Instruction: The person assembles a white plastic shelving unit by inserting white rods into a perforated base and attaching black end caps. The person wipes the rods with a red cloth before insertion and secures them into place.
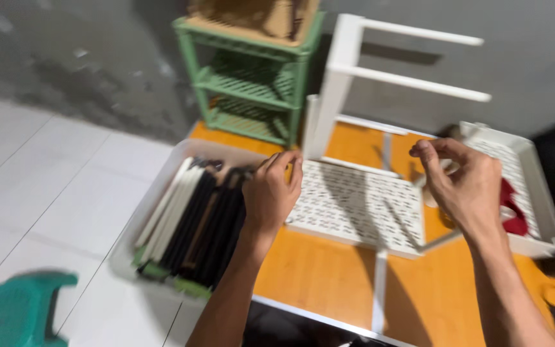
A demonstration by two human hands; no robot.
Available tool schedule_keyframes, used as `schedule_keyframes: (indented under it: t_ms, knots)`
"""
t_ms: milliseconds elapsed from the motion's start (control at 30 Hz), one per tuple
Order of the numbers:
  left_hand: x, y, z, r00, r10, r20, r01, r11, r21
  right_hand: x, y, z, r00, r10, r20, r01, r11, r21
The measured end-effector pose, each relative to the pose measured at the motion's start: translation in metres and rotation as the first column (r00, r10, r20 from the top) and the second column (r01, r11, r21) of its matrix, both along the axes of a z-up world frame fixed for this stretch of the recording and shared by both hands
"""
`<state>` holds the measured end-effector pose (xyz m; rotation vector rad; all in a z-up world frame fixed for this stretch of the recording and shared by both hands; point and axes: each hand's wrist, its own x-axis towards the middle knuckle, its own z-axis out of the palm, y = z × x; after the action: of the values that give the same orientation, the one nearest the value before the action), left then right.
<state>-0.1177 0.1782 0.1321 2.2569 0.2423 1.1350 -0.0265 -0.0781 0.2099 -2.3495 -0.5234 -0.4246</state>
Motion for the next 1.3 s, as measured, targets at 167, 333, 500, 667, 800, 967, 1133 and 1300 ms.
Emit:
schedule_keyframes:
  t_ms: [167, 333, 500, 667, 800, 967, 1133, 1300]
  knots:
    - [-0.035, 0.046, -0.015, 0.984, 0.179, 0.002, -0.178, 0.983, 0.05, 0.009, 0.081, -0.028, 0.976, 0.217, 0.0, -0.217, 0.975, -0.044]
    - [-0.068, 0.087, -0.034, 0.933, 0.301, -0.196, -0.305, 0.952, 0.008, 0.013, 0.161, -0.068, 0.913, 0.407, -0.036, -0.408, 0.906, -0.11]
    - [-0.095, 0.118, -0.051, 0.87, 0.391, -0.301, -0.404, 0.914, 0.021, 0.0, 0.226, -0.098, 0.836, 0.541, -0.091, -0.548, 0.831, -0.092]
    - [-0.113, 0.144, -0.073, 0.781, 0.503, -0.371, -0.527, 0.849, 0.041, -0.023, 0.278, -0.121, 0.822, 0.548, -0.154, -0.569, 0.785, -0.245]
    - [-0.12, 0.161, -0.095, 0.7, 0.6, -0.387, -0.596, 0.79, 0.147, -0.037, 0.313, -0.143, 0.774, 0.613, -0.162, -0.628, 0.706, -0.328]
    - [-0.119, 0.172, -0.125, 0.572, 0.613, -0.545, -0.608, 0.763, 0.22, -0.044, 0.35, -0.18, 0.688, 0.712, -0.142, -0.703, 0.604, -0.375]
    - [-0.116, 0.179, -0.15, 0.505, 0.632, -0.587, -0.583, 0.752, 0.308, -0.054, 0.376, -0.212, 0.524, 0.851, 0.023, -0.803, 0.503, -0.321]
    - [-0.112, 0.18, -0.161, 0.414, 0.668, -0.619, -0.546, 0.726, 0.418, -0.059, 0.389, -0.225, 0.526, 0.849, -0.04, -0.818, 0.493, -0.298]
